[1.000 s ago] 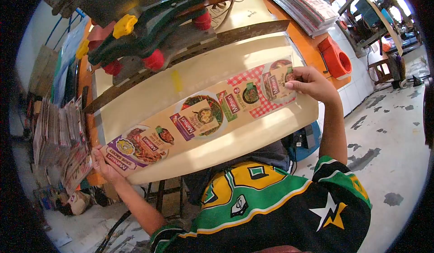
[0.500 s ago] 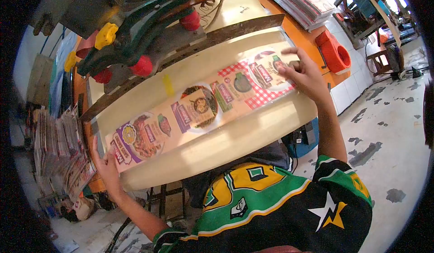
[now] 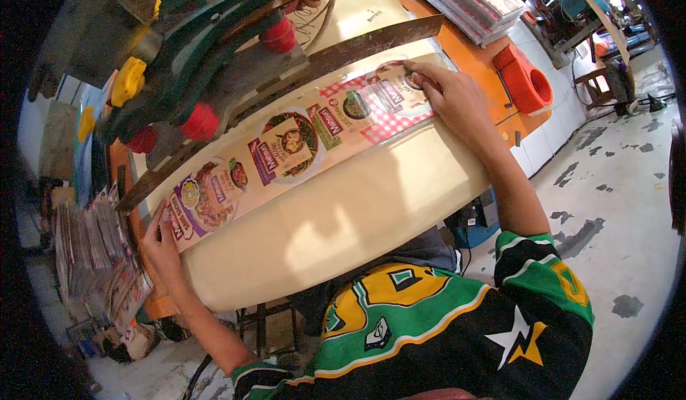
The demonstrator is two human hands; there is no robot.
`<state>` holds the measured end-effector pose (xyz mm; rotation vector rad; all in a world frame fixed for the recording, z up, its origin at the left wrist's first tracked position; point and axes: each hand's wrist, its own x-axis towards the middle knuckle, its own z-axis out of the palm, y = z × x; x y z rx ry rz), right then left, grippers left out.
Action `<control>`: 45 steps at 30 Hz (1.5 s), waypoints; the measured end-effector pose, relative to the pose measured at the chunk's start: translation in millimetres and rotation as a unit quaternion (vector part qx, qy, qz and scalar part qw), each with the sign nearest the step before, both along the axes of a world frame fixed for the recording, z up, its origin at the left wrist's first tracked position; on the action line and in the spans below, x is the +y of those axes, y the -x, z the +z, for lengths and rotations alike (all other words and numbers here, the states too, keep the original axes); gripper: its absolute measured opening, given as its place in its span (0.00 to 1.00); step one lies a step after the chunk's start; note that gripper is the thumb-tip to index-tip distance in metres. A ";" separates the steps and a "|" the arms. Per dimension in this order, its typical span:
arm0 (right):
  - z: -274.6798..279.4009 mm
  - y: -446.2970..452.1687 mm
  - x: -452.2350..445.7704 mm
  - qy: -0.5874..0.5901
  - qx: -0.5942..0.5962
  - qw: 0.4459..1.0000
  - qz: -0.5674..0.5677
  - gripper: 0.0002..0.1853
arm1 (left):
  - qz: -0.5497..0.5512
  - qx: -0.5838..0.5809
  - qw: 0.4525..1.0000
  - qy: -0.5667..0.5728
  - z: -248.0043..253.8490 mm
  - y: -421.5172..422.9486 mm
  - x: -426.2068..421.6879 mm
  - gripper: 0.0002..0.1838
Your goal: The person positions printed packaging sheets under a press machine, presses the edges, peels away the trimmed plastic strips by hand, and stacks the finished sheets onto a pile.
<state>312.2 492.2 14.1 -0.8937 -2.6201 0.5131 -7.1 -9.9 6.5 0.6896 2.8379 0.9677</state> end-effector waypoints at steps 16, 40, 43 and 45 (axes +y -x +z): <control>-2.8 -15.8 34.8 0.451 0.187 0.867 0.101 0.21 | -0.031 0.016 0.999 -0.029 7.2 -9.9 1.4 0.24; 15.4 -17.3 13.2 0.609 0.193 0.761 0.111 0.20 | -0.059 -0.030 0.996 -0.061 3.2 -2.5 -4.1 0.27; 12.5 -14.9 15.6 0.599 0.189 0.768 0.119 0.19 | -0.069 -0.019 0.995 -0.070 -0.9 4.0 -9.2 0.27; 10.9 -13.8 19.8 0.595 0.178 0.774 0.123 0.18 | -0.055 -0.051 0.995 -0.072 0.3 6.0 -11.3 0.27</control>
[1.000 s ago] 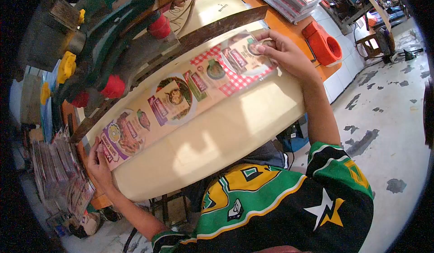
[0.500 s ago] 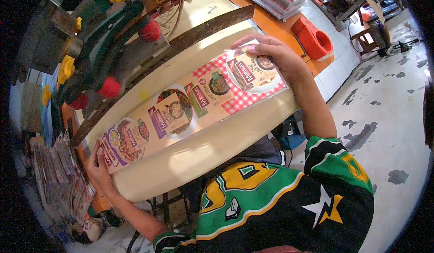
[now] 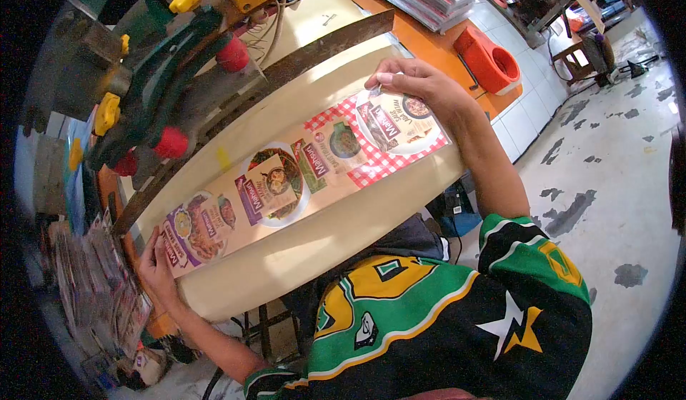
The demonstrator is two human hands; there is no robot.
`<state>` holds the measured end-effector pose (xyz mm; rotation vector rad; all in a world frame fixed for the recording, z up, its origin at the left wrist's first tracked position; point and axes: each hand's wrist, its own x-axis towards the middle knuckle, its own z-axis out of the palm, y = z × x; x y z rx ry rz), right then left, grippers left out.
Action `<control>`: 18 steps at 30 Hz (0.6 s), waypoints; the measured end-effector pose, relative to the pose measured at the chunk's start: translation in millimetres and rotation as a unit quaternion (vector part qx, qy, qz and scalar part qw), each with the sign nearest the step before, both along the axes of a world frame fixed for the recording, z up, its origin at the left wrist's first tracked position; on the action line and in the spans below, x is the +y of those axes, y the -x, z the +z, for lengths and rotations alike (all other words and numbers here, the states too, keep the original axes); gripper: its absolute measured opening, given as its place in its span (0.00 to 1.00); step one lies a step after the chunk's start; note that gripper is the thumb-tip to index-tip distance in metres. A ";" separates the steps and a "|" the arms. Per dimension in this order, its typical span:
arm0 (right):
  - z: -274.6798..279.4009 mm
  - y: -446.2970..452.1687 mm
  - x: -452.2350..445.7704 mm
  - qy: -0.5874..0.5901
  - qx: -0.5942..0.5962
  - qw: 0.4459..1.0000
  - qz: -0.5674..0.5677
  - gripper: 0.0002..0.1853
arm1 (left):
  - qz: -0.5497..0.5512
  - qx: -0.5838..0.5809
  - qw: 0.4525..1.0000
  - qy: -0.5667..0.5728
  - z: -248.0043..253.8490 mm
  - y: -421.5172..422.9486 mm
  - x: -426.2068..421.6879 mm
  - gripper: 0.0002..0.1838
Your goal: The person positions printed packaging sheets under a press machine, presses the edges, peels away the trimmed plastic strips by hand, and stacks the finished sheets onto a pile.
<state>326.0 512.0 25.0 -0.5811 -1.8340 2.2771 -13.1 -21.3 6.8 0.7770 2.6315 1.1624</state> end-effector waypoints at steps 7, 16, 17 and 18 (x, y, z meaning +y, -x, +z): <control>10.7 5.1 -8.1 0.018 0.017 1.000 -0.007 0.24 | 0.021 0.018 0.999 0.016 8.4 -9.0 5.2 0.24; -1.7 -18.5 -4.5 -0.221 -0.072 0.969 -0.078 0.37 | 0.043 0.015 0.998 -0.040 -6.4 -5.5 0.2 0.22; -3.7 -17.9 -9.7 -0.296 -0.091 0.946 -0.091 0.35 | 0.040 0.026 0.998 -0.040 -7.8 -4.2 0.3 0.22; -3.6 -13.5 -16.4 -0.358 -0.116 0.920 -0.107 0.29 | 0.037 0.036 0.998 -0.041 -8.4 -2.3 0.4 0.22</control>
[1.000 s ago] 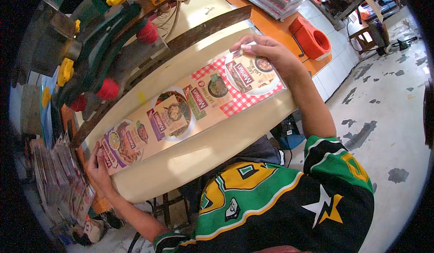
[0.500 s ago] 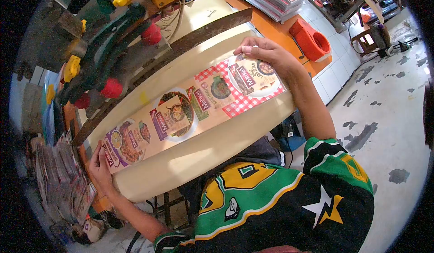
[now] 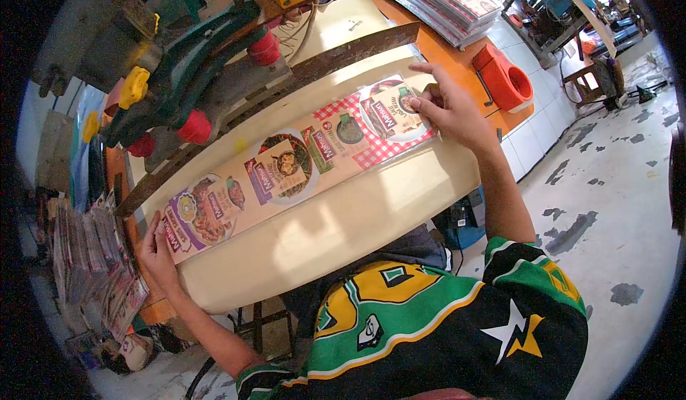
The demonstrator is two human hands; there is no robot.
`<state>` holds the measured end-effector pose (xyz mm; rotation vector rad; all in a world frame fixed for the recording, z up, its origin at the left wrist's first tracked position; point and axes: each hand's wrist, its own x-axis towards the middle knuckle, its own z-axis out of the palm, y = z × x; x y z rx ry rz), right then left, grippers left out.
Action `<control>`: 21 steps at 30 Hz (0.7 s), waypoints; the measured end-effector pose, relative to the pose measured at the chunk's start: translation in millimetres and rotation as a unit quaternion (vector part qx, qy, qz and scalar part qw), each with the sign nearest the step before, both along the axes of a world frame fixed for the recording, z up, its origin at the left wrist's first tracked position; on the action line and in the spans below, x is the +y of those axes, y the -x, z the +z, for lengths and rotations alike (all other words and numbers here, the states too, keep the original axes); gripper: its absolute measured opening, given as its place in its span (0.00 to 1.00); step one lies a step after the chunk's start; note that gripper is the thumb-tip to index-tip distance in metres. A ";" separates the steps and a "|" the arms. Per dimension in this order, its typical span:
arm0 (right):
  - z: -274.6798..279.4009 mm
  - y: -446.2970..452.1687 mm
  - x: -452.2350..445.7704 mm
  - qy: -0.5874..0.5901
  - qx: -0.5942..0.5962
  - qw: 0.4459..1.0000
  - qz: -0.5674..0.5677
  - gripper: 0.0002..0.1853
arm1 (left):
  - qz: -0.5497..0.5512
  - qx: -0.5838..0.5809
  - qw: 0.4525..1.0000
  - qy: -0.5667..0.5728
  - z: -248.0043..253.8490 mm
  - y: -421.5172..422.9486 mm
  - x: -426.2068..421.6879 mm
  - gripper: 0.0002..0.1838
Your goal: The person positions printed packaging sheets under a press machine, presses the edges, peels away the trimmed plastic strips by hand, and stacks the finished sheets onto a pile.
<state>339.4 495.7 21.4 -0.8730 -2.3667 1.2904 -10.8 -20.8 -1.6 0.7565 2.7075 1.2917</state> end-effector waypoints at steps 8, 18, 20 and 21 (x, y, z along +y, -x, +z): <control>-6.9 17.1 -20.9 -0.270 -0.056 0.961 -0.030 0.15 | 0.011 0.028 1.000 0.006 2.3 -5.0 3.1 0.22; -5.9 30.9 -11.4 -0.308 -0.079 0.948 -0.009 0.17 | 0.043 0.033 0.997 0.052 -4.8 -3.8 2.5 0.19; -6.7 28.1 -11.4 -0.326 -0.093 0.941 -0.013 0.17 | 0.037 0.058 0.995 0.068 -5.5 -4.7 0.7 0.19; -7.6 33.8 -9.1 -0.318 -0.092 0.943 -0.012 0.17 | 0.030 0.073 0.993 0.092 -4.4 0.9 2.2 0.19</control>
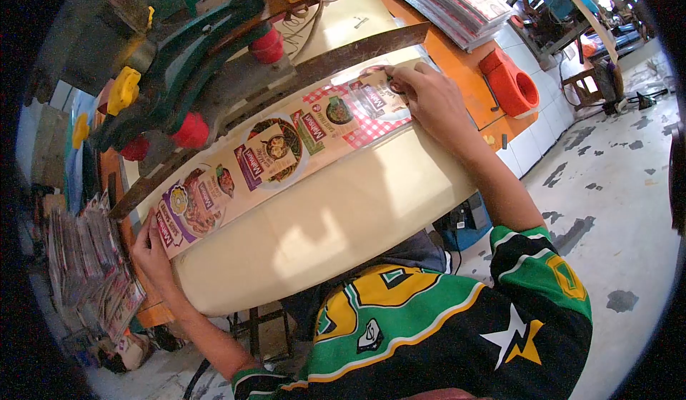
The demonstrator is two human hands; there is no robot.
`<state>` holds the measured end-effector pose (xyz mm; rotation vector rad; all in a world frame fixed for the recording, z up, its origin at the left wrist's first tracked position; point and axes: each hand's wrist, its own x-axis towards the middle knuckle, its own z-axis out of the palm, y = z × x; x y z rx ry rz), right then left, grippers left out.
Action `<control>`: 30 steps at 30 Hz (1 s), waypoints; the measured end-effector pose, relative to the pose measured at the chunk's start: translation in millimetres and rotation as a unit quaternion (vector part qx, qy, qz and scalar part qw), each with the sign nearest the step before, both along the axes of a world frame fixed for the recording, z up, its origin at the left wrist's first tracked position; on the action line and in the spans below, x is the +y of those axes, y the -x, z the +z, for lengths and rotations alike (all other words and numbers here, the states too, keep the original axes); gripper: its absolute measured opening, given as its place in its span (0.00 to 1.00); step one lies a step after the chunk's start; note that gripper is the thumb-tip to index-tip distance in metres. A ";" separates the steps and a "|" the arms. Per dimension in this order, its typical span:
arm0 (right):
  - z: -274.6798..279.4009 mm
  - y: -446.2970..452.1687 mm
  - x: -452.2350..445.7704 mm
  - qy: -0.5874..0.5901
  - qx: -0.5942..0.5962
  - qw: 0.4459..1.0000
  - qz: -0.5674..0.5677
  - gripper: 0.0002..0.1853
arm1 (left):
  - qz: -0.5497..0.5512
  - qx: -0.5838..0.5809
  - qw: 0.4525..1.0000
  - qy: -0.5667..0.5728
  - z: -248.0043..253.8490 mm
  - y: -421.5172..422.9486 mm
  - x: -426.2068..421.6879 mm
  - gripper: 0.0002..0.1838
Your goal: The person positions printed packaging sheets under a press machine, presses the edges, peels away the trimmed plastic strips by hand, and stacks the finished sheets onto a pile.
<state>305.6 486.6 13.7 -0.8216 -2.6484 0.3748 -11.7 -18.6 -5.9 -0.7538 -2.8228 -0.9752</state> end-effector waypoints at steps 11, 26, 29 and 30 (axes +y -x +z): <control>-6.7 0.1 1.0 -0.001 0.009 1.000 -0.014 0.17 | 0.029 -0.068 0.997 -0.030 -7.4 5.9 -9.1 0.19; -8.2 -2.6 0.2 -0.017 0.013 1.000 -0.013 0.16 | 0.031 -0.065 0.997 -0.014 -4.4 4.8 -8.2 0.20; -7.6 -1.9 -1.0 -0.021 0.015 1.000 -0.011 0.16 | 0.023 -0.052 0.998 -0.009 -1.6 3.0 -6.8 0.20; -7.6 -1.7 -0.6 -0.018 0.015 1.000 -0.012 0.16 | 0.022 -0.044 0.999 0.000 0.0 2.7 -5.6 0.20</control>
